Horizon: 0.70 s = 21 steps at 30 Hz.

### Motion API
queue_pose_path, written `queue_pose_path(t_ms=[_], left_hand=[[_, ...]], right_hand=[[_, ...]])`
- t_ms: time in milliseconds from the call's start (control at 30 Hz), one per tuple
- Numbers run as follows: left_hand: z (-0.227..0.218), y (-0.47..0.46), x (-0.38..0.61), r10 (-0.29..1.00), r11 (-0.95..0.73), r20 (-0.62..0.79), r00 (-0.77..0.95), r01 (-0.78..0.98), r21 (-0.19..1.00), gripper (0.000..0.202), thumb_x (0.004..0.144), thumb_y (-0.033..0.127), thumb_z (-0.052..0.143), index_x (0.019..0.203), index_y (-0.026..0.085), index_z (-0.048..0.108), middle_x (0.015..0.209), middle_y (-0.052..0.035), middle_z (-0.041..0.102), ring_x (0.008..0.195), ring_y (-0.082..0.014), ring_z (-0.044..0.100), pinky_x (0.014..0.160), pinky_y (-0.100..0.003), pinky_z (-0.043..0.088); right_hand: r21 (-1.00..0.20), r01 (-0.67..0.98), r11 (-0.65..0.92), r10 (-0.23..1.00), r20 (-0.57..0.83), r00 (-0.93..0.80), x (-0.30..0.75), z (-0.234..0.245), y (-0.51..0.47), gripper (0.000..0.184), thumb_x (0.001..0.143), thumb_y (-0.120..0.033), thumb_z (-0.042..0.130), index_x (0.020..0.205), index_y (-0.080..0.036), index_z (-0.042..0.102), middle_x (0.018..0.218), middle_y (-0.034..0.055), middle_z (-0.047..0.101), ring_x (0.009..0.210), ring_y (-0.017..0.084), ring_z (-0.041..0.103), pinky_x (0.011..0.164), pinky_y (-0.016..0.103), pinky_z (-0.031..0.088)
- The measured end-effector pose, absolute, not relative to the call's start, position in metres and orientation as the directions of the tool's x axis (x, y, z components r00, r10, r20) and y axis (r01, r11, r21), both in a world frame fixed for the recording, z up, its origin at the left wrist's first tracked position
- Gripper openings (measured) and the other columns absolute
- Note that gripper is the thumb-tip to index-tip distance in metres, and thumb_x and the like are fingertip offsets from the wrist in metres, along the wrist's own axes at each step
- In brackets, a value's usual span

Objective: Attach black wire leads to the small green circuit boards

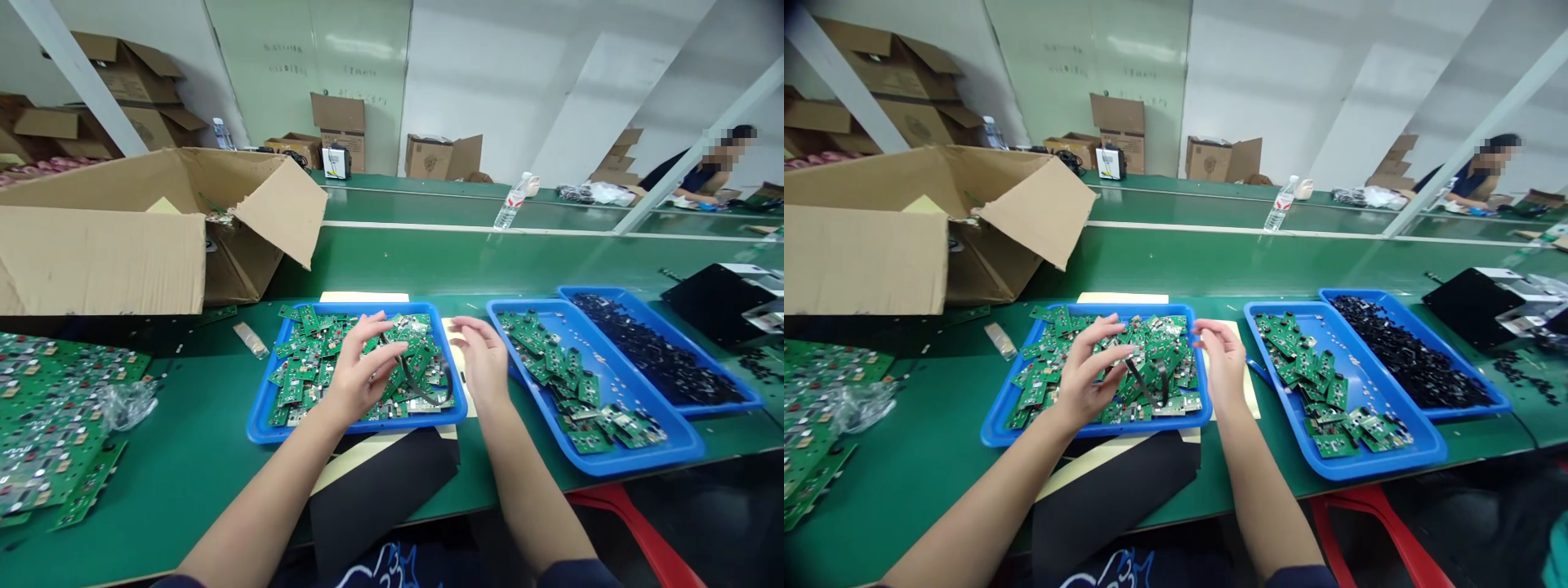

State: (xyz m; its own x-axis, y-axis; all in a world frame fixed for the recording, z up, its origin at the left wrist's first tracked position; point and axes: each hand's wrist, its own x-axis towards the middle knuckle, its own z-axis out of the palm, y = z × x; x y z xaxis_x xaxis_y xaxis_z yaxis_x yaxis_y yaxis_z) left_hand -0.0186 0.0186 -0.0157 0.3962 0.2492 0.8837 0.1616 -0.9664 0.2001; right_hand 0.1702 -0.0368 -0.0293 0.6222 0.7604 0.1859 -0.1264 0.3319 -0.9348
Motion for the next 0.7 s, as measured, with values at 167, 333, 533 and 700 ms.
queue_pose_path(t_ms=[167, 333, 533, 700], left_hand=[[-0.026, 0.019, -0.014, 0.236, -0.969, 0.846, 0.478, 0.186, 0.165, 0.032, 0.084, 0.006, 0.051, 0.111, 0.023, 0.056, 0.118, -0.0096, 0.052, 0.122, -0.0262, 0.048, 0.101, -0.053, 0.043], [-0.029, 0.024, -0.016, 0.288, -0.946, 0.842, 0.456, 0.271, 0.177, 0.031, 0.085, 0.01, 0.055, 0.113, 0.023, 0.057, 0.117, -0.0102, 0.053, 0.115, -0.0242, 0.054, 0.093, -0.043, 0.05], [-0.025, 0.026, -0.018, 0.321, -0.935, 0.843, 0.432, 0.288, 0.209, 0.034, 0.084, 0.017, 0.06, 0.117, 0.024, 0.056, 0.101, -0.0072, 0.058, 0.093, -0.0181, 0.061, 0.078, -0.032, 0.055], [-0.024, 0.028, -0.02, 0.326, -0.941, 0.804, 0.498, 0.251, 0.227, 0.036, 0.085, 0.025, 0.061, 0.12, 0.023, 0.055, 0.088, -0.0033, 0.059, 0.075, -0.0129, 0.06, 0.064, -0.024, 0.053]], right_hand=[[-0.985, -0.103, 0.137, 0.988, 0.143, -0.06, 0.149, -0.028, -0.044, 0.034, 0.08, -0.051, 0.058, 0.07, -0.019, 0.067, 0.067, 0.0034, 0.066, 0.069, 0.018, 0.063, 0.067, 0.033, 0.051], [-0.977, -0.196, 0.08, 0.98, 0.112, -0.162, 0.14, -0.029, -0.047, 0.033, 0.08, -0.05, 0.06, 0.071, -0.019, 0.066, 0.063, 0.0017, 0.064, 0.062, 0.015, 0.061, 0.064, 0.03, 0.051], [-0.923, -0.384, -0.034, 0.995, 0.006, -0.103, 0.139, -0.034, -0.044, 0.034, 0.073, -0.05, 0.068, 0.064, -0.018, 0.059, 0.057, -0.0012, 0.059, 0.051, 0.011, 0.056, 0.054, 0.027, 0.049], [-0.932, -0.356, -0.065, 0.993, -0.027, -0.113, 0.137, -0.034, -0.043, 0.035, 0.072, -0.049, 0.067, 0.058, -0.019, 0.055, 0.051, -0.0026, 0.054, 0.046, 0.01, 0.05, 0.048, 0.026, 0.046]])
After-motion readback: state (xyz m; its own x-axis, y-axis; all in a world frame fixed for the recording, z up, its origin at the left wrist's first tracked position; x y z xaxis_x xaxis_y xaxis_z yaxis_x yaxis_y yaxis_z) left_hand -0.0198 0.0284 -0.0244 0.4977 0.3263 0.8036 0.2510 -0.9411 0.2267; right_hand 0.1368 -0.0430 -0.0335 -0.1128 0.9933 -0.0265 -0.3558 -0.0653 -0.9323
